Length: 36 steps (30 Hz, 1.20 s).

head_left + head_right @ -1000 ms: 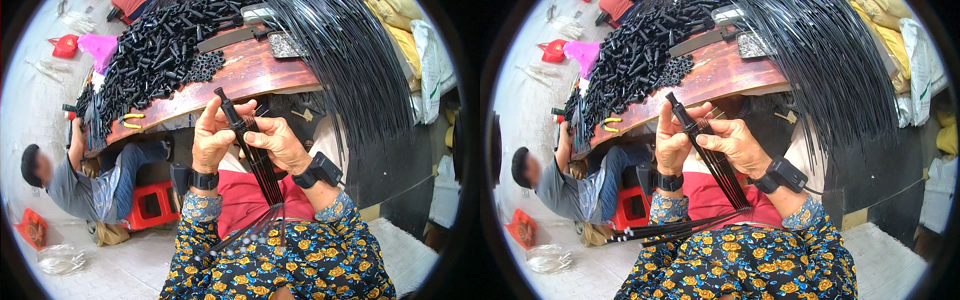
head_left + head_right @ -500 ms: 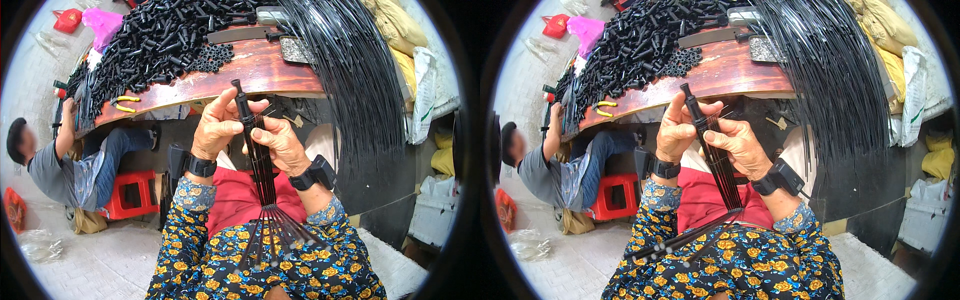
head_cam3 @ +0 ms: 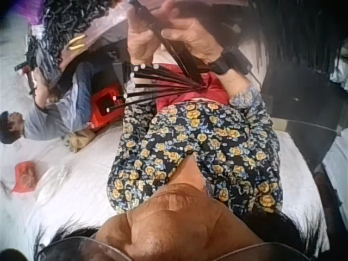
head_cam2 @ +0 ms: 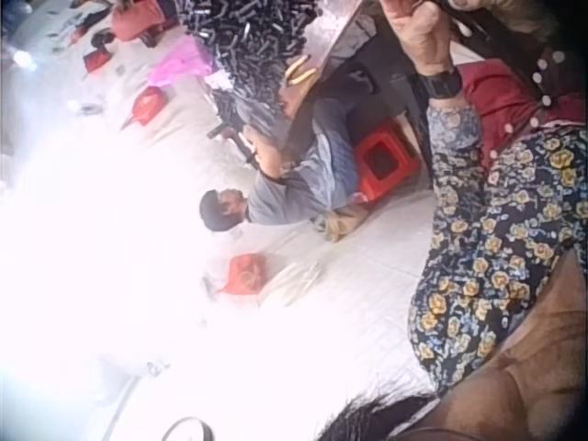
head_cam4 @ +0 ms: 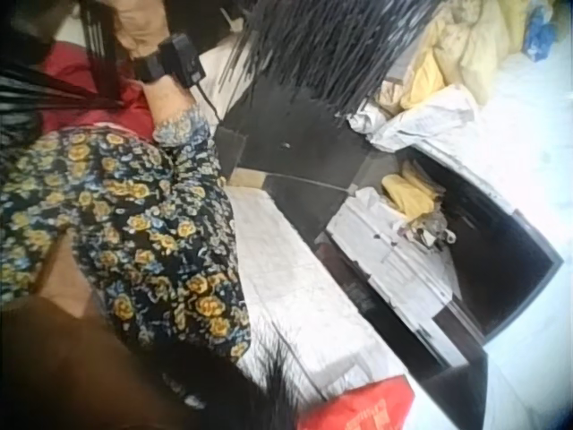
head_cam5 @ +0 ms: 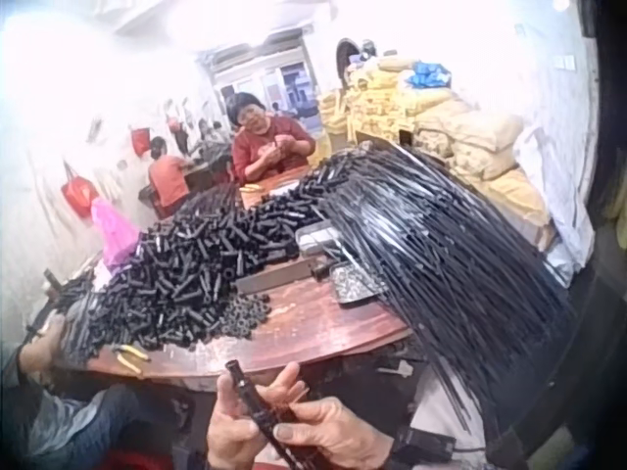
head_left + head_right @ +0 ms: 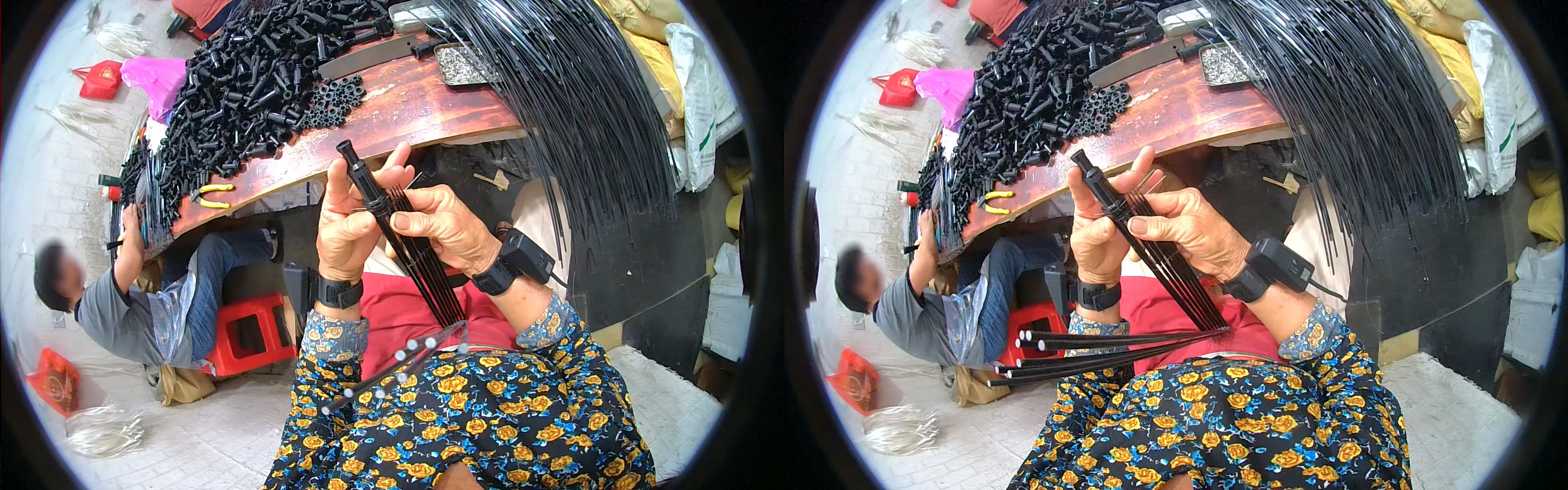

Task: Assembling umbrella frame components and ribs in a factory setting.

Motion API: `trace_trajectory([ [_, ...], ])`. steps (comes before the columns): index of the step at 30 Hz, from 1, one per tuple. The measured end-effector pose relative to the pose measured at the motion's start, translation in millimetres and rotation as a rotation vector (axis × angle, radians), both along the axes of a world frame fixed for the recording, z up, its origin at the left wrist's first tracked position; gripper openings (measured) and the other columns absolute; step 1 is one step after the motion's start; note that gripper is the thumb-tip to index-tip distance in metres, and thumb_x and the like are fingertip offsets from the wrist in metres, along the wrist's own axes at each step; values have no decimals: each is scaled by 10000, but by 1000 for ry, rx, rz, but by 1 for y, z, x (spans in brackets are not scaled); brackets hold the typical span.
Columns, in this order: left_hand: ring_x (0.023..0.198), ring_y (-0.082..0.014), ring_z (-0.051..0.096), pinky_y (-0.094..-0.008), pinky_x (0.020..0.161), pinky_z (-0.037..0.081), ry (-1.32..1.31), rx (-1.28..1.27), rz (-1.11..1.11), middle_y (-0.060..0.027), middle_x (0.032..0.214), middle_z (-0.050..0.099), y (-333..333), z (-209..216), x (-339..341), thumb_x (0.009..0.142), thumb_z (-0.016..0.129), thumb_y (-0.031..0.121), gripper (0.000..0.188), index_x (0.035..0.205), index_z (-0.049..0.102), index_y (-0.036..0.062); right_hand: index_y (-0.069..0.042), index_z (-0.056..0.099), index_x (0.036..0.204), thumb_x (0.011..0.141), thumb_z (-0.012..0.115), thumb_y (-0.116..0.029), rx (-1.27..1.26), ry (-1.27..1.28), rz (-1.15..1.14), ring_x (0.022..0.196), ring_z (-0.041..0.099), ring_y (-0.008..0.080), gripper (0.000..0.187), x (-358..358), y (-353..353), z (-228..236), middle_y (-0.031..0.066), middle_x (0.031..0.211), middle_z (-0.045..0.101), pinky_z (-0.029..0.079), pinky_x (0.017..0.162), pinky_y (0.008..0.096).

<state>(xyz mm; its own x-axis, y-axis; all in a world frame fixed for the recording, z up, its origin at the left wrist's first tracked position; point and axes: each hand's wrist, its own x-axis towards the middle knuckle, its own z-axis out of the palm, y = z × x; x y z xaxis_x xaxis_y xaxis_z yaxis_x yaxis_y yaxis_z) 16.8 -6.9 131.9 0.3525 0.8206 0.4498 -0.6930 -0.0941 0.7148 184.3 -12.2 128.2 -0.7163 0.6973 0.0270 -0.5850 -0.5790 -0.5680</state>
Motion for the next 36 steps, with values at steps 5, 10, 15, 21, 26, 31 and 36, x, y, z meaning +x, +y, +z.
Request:
trace_trajectory([
  [5, 1326, -379, 416, -477, 1096, 349, 83, -175, 269, -252, 1395, 456, -20, 18, 0, 799, 603, -88, 722, 1449, 394, 148, -8, 660, 1122, 887, 678, -112, 30, -51, -170, 688, 638, 82, 258, 2, 0, 1, 31, 818, 674, 526, 599, 204],
  [10, 1173, -406, 560, -482, 1027, 437, 210, -40, 621, -267, 1236, 575, -58, 61, -5, 876, 501, 25, 552, 1411, 376, -23, -3, 638, 1155, 896, 663, -89, 77, -109, -257, 733, 627, 55, 274, 1, 4, -1, -7, 871, 664, 537, 652, 196],
  [15, 1130, -439, 568, -539, 1024, 405, 542, 38, 400, -245, 1113, 621, -88, 103, 50, 868, 657, 381, 810, 1444, 270, -35, -4, 671, 1104, 887, 680, -94, 91, -150, -321, 719, 590, 24, 236, 3, 3, 8, -30, 810, 658, 479, 614, 168],
  [21, 745, -74, 599, -209, 696, 478, 662, -308, 850, -17, 818, 657, -74, 92, 60, 805, 702, -20, 89, 891, 678, -13, 22, 666, 1099, 894, 664, -79, 200, -180, -473, 706, 593, 35, 229, -7, 5, 15, -16, 798, 651, 468, 609, 183],
  [26, 731, -57, 570, -192, 679, 462, 571, -260, 1111, -13, 872, 646, -29, 52, 36, 841, 697, 2, 223, 1054, 651, -47, -22, 704, 1072, 882, 675, -93, 364, -268, -603, 686, 538, 21, 204, -33, 12, 6, -26, 776, 650, 452, 593, 203],
  [31, 782, -67, 597, -200, 697, 481, 597, -257, 1115, -43, 926, 677, -27, 49, 44, 858, 684, 1, 214, 1061, 662, -60, -24, 687, 1119, 874, 688, -99, 367, -335, -620, 705, 560, 30, 257, -33, 14, 4, 0, 793, 678, 472, 600, 217],
  [36, 772, -65, 596, -198, 689, 478, 560, -236, 1101, -36, 916, 679, -28, 56, 55, 859, 689, 10, 189, 1037, 676, -52, -5, 661, 1158, 866, 682, -84, 377, -263, -644, 784, 597, 52, 303, -23, 6, 21, 82, 893, 716, 509, 673, 237],
])
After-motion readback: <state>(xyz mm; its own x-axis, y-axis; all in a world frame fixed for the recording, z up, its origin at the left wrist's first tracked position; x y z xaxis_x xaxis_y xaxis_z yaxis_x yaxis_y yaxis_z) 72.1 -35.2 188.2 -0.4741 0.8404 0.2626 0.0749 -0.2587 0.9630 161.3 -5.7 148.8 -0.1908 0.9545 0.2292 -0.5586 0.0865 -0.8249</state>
